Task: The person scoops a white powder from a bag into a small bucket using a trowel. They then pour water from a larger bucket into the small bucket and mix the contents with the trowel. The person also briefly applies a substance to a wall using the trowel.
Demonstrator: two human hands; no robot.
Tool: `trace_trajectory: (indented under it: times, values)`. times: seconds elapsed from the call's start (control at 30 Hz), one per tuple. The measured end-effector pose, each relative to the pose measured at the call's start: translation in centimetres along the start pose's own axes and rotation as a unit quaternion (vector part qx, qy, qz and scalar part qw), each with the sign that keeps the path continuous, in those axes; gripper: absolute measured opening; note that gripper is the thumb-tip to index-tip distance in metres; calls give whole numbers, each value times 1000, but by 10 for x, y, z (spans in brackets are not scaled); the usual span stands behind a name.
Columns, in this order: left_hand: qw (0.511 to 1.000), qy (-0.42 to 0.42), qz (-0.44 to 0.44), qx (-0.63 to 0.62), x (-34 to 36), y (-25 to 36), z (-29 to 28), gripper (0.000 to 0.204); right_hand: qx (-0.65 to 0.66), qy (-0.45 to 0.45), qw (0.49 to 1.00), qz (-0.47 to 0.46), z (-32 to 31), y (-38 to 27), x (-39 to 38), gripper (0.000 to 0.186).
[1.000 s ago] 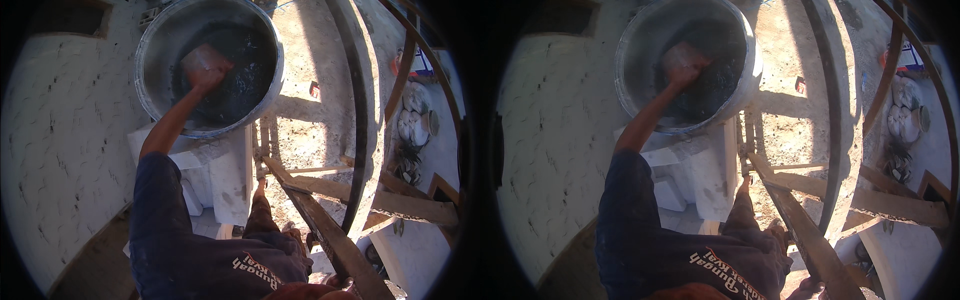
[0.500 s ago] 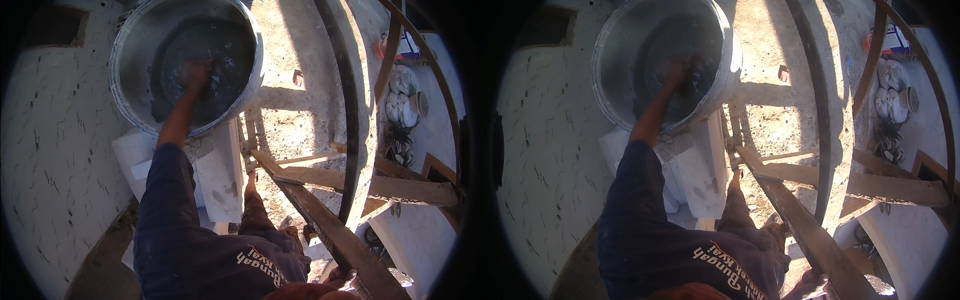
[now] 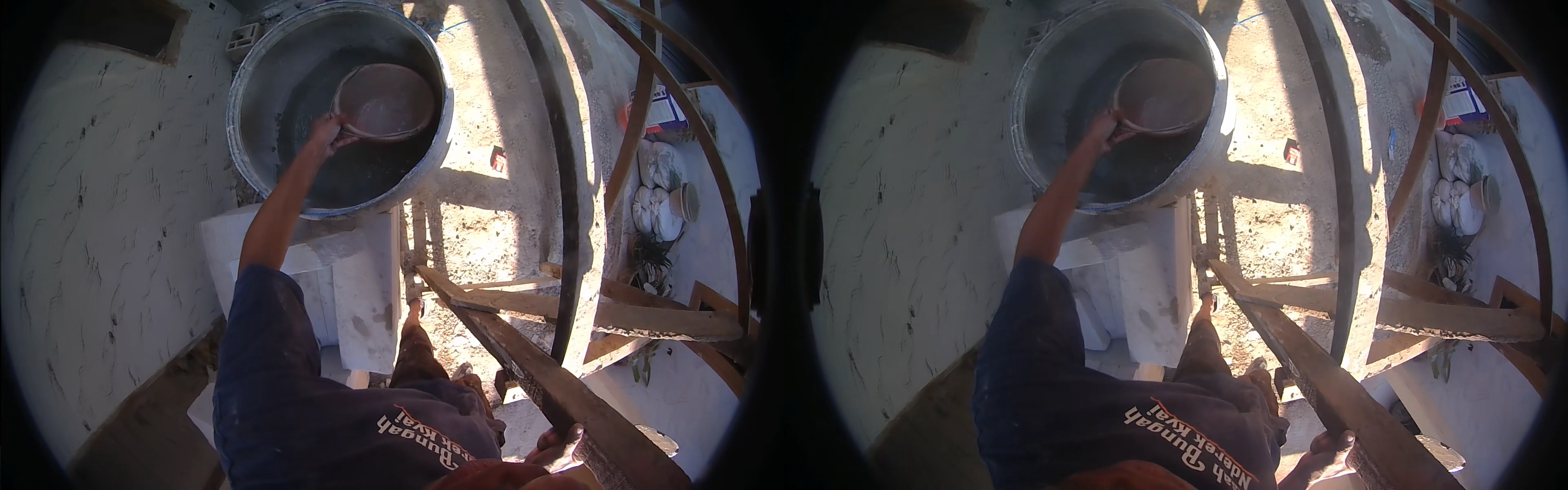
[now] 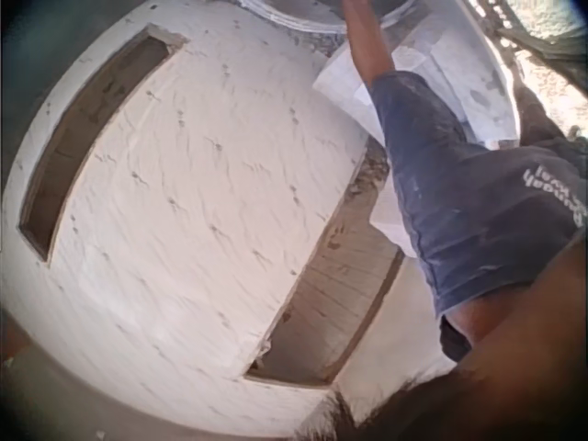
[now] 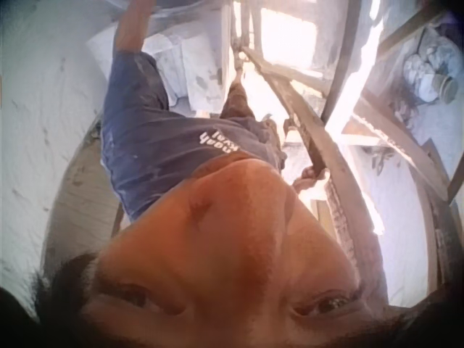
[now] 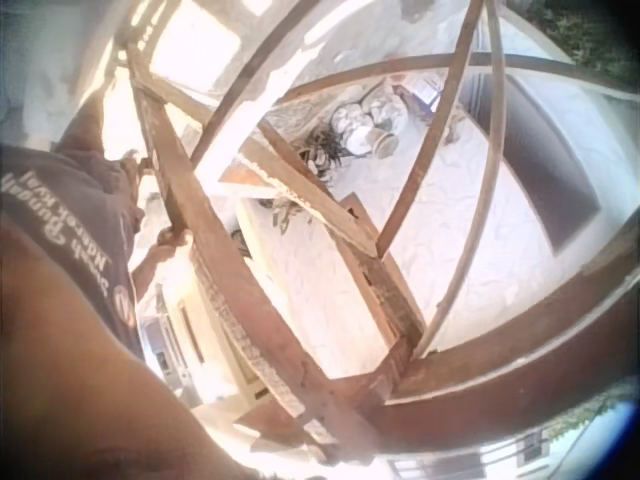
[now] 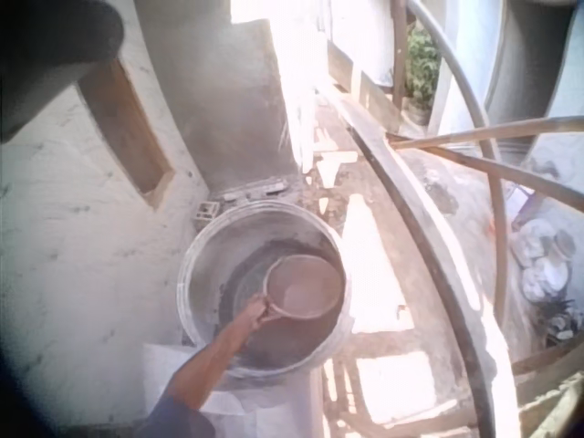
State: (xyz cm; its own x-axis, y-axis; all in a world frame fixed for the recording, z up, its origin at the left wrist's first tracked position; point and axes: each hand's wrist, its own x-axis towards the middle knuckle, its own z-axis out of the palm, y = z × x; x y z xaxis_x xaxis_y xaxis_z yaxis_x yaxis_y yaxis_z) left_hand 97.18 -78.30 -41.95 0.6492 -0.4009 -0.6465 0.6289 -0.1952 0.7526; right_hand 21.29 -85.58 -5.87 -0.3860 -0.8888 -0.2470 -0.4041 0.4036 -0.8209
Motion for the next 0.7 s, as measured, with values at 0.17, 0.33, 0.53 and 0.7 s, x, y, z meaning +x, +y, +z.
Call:
trace_trajectory:
  times: [0.17,0.33,0.53,0.7]
  values:
    - [989,-16,77,-126,-77,40,-10,37,-12,-6,999,-32,43,-35,-18,63]
    - [985,-17,140,-103,-113,85,-5,37,9,-16,998,-58,50,-30,-9,64]
    - [981,31,154,118,-63,74,-22,33,10,-16,997,-77,50,-28,-6,65]
    - [863,90,228,441,22,-4,-24,27,0,-16,997,-72,52,-22,0,65]
